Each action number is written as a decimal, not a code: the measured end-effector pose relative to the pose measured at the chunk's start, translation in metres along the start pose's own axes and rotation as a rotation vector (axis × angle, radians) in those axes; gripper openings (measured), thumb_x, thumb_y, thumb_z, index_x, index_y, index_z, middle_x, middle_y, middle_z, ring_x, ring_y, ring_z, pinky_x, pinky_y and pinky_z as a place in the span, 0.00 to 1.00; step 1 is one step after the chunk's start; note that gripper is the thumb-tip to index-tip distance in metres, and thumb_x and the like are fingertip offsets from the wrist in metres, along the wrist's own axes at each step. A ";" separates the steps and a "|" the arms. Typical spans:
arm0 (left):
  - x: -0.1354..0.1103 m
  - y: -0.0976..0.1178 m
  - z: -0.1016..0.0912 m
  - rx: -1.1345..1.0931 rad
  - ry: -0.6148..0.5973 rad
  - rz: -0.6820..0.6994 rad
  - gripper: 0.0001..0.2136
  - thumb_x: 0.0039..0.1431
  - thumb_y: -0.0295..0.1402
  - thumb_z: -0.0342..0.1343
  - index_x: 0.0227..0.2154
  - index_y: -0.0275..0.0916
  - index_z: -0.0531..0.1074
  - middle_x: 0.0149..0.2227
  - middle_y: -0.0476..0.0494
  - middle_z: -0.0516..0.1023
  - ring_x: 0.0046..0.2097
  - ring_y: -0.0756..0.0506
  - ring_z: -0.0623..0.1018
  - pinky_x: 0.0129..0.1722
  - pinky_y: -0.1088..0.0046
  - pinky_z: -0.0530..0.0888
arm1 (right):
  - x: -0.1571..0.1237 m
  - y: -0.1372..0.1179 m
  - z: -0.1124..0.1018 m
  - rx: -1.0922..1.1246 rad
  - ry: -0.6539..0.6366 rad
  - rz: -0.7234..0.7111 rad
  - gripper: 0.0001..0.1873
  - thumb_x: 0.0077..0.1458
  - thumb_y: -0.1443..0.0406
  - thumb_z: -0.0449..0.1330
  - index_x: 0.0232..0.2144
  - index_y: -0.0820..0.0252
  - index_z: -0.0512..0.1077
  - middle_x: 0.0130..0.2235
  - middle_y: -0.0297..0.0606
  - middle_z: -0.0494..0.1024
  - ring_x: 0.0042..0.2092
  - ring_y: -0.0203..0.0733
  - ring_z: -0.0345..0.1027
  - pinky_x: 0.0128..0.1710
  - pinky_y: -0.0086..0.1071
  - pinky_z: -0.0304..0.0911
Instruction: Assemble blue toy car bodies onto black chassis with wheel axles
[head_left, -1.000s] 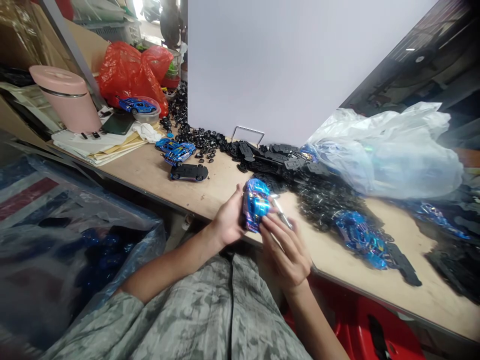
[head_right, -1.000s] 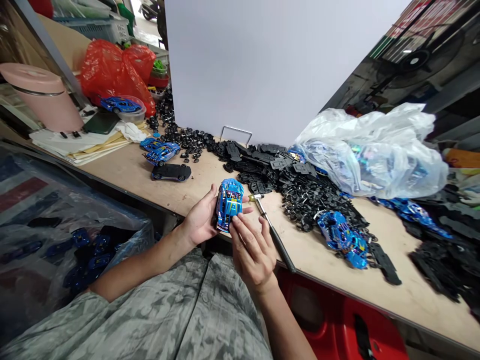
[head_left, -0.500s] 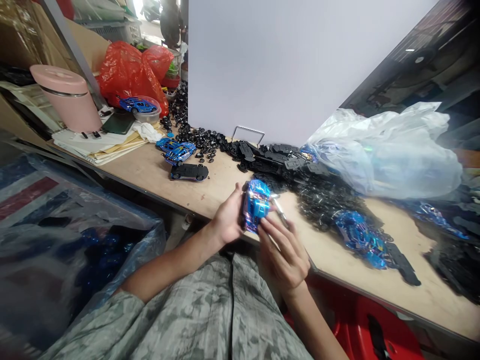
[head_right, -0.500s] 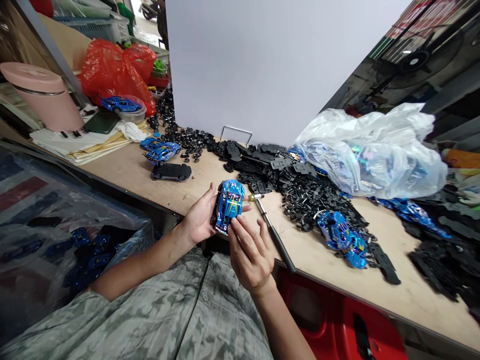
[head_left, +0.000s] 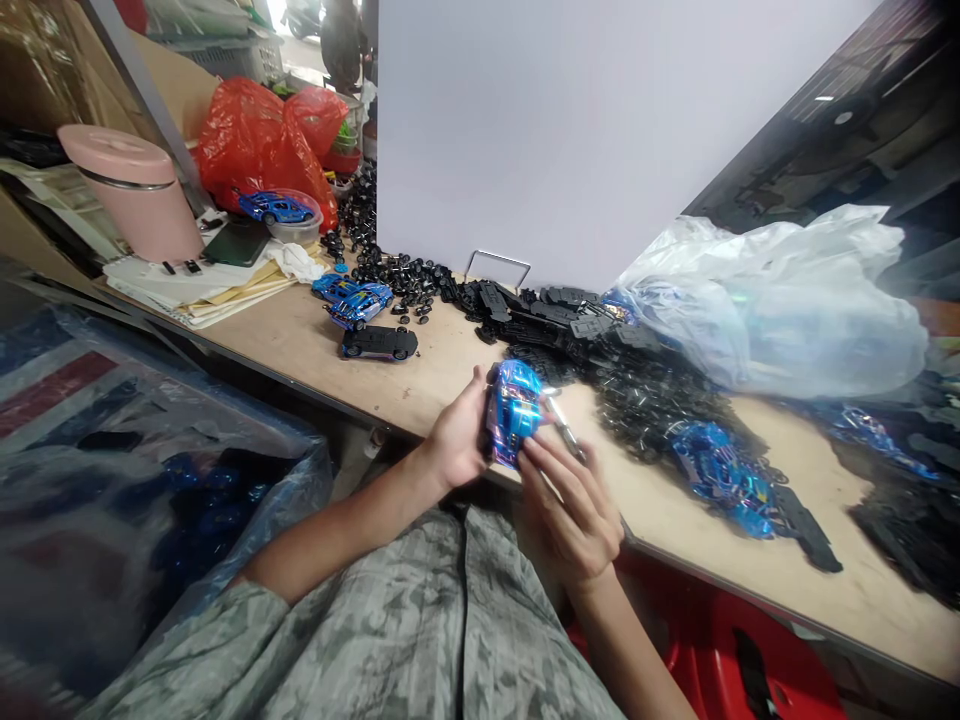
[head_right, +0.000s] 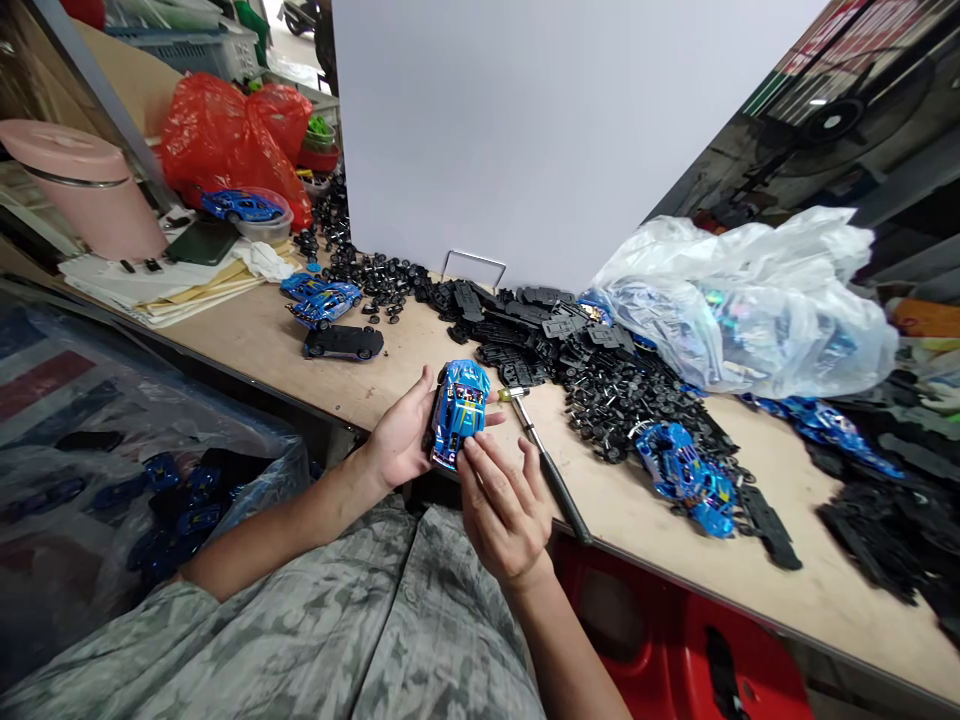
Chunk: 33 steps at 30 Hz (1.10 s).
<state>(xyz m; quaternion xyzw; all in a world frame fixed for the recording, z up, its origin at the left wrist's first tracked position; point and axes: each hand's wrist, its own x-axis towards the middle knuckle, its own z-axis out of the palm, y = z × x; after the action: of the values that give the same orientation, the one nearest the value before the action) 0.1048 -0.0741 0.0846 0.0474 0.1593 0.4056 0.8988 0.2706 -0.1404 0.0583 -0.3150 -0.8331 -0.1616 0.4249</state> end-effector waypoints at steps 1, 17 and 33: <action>0.000 0.000 -0.002 0.000 -0.006 -0.007 0.38 0.73 0.54 0.29 0.65 0.27 0.67 0.51 0.24 0.82 0.47 0.36 0.84 0.50 0.61 0.76 | -0.001 0.000 0.001 0.001 -0.003 0.001 0.20 0.58 0.78 0.62 0.51 0.60 0.77 0.50 0.47 0.85 0.55 0.52 0.79 0.65 0.56 0.64; 0.000 0.000 -0.002 0.023 -0.025 0.004 0.39 0.72 0.55 0.28 0.65 0.26 0.66 0.49 0.24 0.83 0.46 0.36 0.84 0.47 0.62 0.76 | 0.000 0.001 0.002 0.008 -0.003 0.010 0.21 0.59 0.77 0.62 0.53 0.61 0.77 0.49 0.48 0.85 0.55 0.52 0.79 0.65 0.57 0.63; -0.001 0.000 0.002 0.027 0.086 0.056 0.37 0.74 0.52 0.31 0.64 0.25 0.67 0.47 0.26 0.84 0.46 0.37 0.85 0.51 0.62 0.76 | 0.003 -0.001 0.010 -0.020 0.101 0.099 0.21 0.59 0.76 0.64 0.53 0.55 0.78 0.49 0.42 0.85 0.52 0.50 0.81 0.64 0.54 0.65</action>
<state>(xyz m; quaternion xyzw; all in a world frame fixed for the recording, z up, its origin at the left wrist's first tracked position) 0.1055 -0.0746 0.0870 0.0464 0.2017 0.4301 0.8787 0.2622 -0.1340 0.0550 -0.3514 -0.7925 -0.1642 0.4706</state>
